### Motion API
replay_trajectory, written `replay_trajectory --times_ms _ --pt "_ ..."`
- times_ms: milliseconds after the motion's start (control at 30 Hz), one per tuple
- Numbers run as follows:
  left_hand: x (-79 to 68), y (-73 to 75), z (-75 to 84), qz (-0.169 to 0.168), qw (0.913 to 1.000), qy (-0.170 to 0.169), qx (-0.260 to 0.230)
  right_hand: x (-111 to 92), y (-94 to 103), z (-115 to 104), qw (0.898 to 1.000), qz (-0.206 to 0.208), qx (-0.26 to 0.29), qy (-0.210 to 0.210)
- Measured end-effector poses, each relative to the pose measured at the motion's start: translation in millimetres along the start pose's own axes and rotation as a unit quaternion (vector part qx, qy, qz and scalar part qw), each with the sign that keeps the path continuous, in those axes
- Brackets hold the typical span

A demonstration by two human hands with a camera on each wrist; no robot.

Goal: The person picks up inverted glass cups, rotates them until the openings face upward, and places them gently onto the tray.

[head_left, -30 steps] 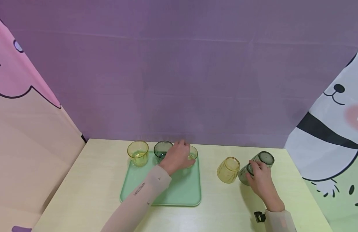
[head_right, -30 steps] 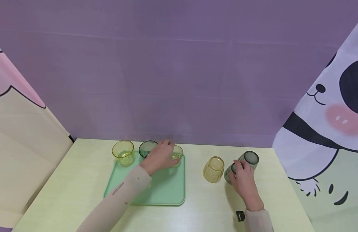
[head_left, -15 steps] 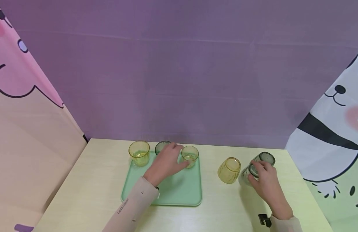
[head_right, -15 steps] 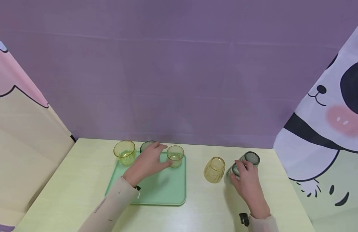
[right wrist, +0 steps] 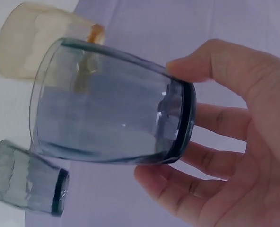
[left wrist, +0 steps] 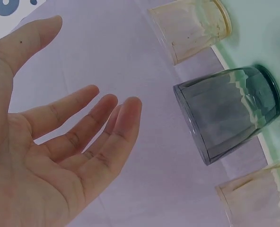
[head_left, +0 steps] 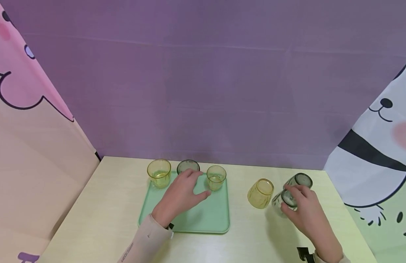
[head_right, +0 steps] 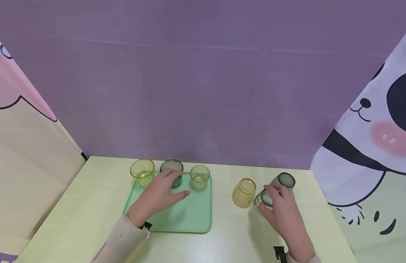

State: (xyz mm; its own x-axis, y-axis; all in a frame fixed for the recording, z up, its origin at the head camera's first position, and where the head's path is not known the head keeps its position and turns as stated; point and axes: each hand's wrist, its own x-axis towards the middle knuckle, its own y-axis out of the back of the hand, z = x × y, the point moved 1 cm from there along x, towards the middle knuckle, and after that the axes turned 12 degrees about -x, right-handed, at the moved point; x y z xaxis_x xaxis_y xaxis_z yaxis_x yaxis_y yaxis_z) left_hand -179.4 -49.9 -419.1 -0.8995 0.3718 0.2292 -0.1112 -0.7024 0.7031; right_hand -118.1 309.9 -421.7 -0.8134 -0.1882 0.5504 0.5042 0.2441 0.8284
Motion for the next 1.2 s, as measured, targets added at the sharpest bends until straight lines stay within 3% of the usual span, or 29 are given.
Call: replay_trajectory --times_ms 233,367,633,900,1033,1200 --pt "-9.8 2.0 2.4 0.008 0.9997 -0.001 -0.022 0.6 10.1 -12.9 0.999 -0.01 0.028 -0.014" --pt "-13.7 3.4 2.9 0.003 0.9981 0.003 -0.062 1.8 12.6 -18.2 0.998 -0.021 0.056 -0.035" --pt "-19.2 5.1 1.6 -0.007 0.9882 0.009 -0.153 4.5 12.9 -28.1 0.982 -0.041 0.162 -0.087" --pt "-21.7 4.6 1.1 -0.01 0.9756 0.006 -0.219 6.5 1.5 -40.0 0.938 -0.038 0.33 -0.099" --pt "-22.8 1.9 1.4 -0.013 0.9612 0.01 -0.275 7.7 -2.8 -43.9 0.91 -0.041 0.405 -0.082" --pt "-24.9 -2.7 3.9 -0.02 0.9393 0.013 -0.342 9.2 -6.6 -50.6 0.866 -0.044 0.493 -0.065"
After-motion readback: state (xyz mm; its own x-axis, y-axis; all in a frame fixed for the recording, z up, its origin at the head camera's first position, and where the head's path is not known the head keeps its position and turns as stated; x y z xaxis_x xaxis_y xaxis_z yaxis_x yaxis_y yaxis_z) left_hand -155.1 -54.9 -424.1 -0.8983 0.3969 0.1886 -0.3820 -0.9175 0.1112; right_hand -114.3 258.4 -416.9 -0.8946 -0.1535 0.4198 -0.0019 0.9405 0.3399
